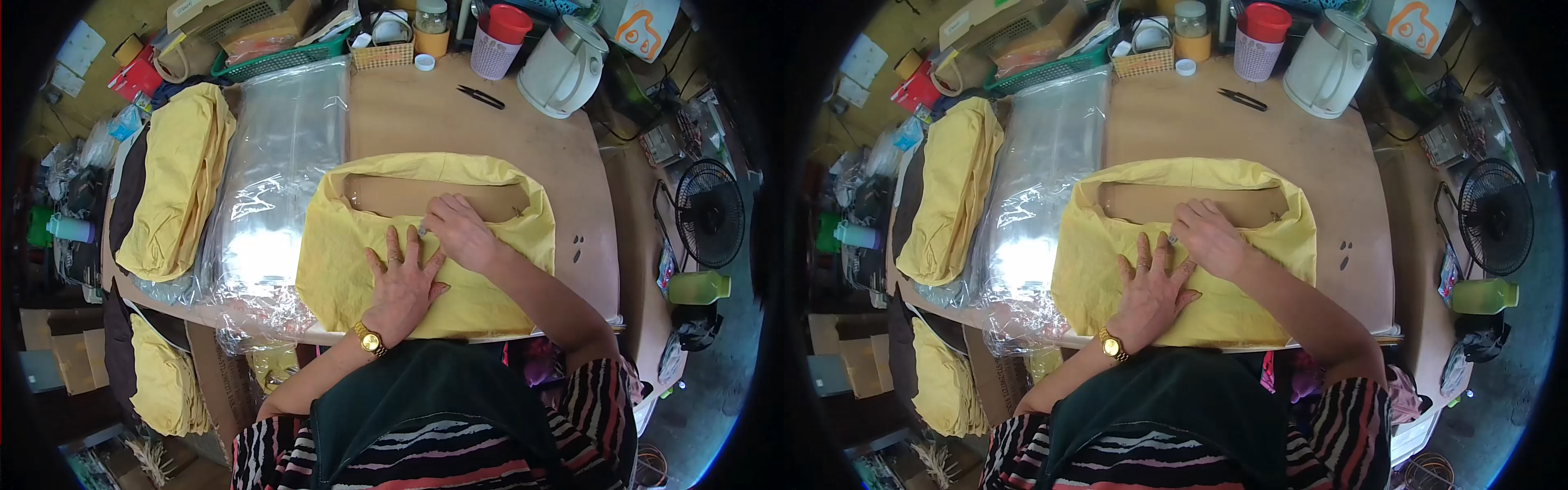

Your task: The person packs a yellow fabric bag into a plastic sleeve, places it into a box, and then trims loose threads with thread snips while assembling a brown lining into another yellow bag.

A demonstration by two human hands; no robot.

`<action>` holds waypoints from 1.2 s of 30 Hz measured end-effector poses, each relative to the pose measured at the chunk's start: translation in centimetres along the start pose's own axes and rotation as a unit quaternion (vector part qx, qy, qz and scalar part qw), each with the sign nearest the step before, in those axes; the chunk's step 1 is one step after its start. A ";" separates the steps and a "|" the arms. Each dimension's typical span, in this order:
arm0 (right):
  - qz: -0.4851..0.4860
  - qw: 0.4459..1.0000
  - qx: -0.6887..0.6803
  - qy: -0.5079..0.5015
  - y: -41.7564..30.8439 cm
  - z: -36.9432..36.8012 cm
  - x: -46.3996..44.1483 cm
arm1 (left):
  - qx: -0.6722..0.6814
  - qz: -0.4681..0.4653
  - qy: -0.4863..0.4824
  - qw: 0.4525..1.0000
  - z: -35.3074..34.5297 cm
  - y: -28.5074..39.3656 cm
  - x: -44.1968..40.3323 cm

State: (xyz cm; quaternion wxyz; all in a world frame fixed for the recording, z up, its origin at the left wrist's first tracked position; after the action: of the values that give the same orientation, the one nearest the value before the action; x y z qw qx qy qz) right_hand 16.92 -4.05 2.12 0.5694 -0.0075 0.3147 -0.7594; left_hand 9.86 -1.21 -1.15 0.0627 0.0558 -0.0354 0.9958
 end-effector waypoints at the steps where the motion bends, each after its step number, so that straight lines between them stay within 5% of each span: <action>1: -0.003 1.000 -0.006 0.014 0.0 0.0 -0.2 | 0.005 0.003 0.004 1.000 0.0 -0.3 0.0; 9: -0.067 0.997 0.040 0.026 -0.4 0.2 0.3 | -0.016 0.033 0.033 0.999 0.9 -0.4 0.5; 12: -0.082 0.991 0.021 0.105 0.9 0.9 1.9 | 0.012 0.025 0.085 0.996 2.8 -2.5 -0.6; 14: -0.069 0.988 0.007 0.134 1.3 0.8 2.5 | 0.037 -0.002 0.055 0.998 3.3 -7.3 -2.7; 17: -0.070 0.989 0.000 0.130 1.1 1.0 2.6 | -0.132 -0.044 0.075 0.987 3.1 -11.8 -5.0; 22: -0.062 0.987 -0.003 0.150 0.9 1.4 2.6 | -0.161 -0.133 -0.082 0.974 1.5 -12.5 -6.3; 26: -0.068 0.987 -0.014 0.143 1.2 1.5 2.6 | -0.111 -0.139 -0.028 0.984 1.7 -13.2 -6.2; 31: -0.090 0.987 -0.023 0.134 1.6 1.1 2.7 | -0.092 -0.012 -0.003 0.996 2.5 -14.6 -6.0; 34: -0.094 0.986 -0.015 0.139 2.0 1.0 2.7 | -0.198 -0.015 0.140 0.970 6.7 -9.6 -4.3; 35: -0.096 0.985 -0.011 0.141 2.0 0.9 2.9 | -0.173 -0.117 0.175 0.962 5.9 -5.5 -3.2; 36: -0.101 0.985 -0.011 0.139 1.9 0.8 2.9 | 0.028 -0.086 0.034 0.995 5.3 -3.0 -2.6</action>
State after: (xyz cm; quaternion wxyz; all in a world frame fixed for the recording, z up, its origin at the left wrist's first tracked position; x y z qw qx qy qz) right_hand 17.81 -7.27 0.87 0.4406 0.0602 0.3971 -0.8028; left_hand 13.37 1.01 3.99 0.1481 0.0265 -0.0002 0.9886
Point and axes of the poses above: each hand's wrist, its own x-axis away from the middle knuckle, its own z-axis out of the back of the hand, y = z × x, the point moved 10 cm from there along -x, towards the middle knuckle, and after that the axes turned 14 degrees about -x, right-handed, at the moved point
